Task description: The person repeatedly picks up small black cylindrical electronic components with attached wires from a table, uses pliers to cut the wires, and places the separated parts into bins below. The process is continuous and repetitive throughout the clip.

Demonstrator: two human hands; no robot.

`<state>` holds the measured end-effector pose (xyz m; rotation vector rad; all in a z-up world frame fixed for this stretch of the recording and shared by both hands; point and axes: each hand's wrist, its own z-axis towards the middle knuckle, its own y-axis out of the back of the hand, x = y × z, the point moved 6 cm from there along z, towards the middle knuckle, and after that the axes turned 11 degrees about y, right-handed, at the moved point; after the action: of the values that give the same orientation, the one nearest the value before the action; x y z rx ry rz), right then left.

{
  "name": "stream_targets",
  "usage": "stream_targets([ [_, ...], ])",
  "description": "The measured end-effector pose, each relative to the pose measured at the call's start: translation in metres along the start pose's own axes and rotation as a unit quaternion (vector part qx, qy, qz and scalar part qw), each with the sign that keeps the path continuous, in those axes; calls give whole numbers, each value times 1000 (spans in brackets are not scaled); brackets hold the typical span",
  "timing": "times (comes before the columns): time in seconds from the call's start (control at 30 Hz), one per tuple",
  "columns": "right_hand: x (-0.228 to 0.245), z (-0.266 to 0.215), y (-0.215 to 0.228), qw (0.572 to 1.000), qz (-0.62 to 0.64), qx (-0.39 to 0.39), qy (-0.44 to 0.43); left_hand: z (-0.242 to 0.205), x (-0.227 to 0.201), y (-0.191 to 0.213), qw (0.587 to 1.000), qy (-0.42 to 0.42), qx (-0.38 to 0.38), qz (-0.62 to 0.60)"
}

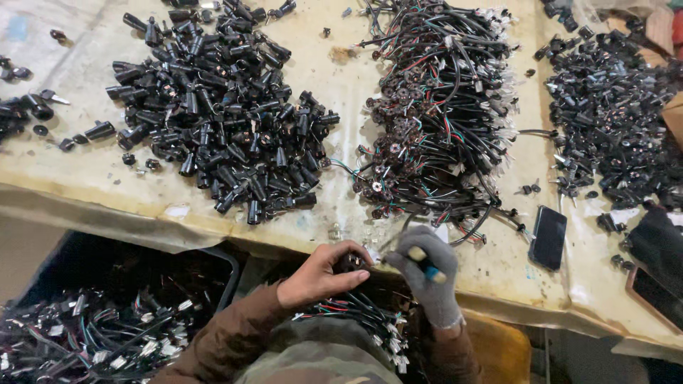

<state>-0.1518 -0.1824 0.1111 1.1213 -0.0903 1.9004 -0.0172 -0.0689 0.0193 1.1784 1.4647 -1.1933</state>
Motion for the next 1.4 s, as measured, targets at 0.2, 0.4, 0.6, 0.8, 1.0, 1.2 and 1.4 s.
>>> stream_targets([
  [0.2,17,-3,-26,966,34,248,61,-20,-28,-15,963,-168,108,181],
  [0.4,15,-5,-57,979,84,182,-46,-24,-21,-2,960,-78,35,268],
  [0.6,28,-25,-41,980,195,8,-45,-34,-34,-9,919,-132,-130,348],
  [0.8,45,-45,-37,742,661,-66,-87,-54,-23,-57,932,-166,-16,321],
  [1.0,40,-60,-52,670,727,-73,-129,-62,-13,-56,978,-107,1,177],
  [1.2,21,-55,-61,610,768,-101,-166,-58,-15,-59,975,-130,-6,181],
  [1.4,-3,-55,-66,647,692,-201,-250,-56,-14,-53,987,-76,-58,130],
])
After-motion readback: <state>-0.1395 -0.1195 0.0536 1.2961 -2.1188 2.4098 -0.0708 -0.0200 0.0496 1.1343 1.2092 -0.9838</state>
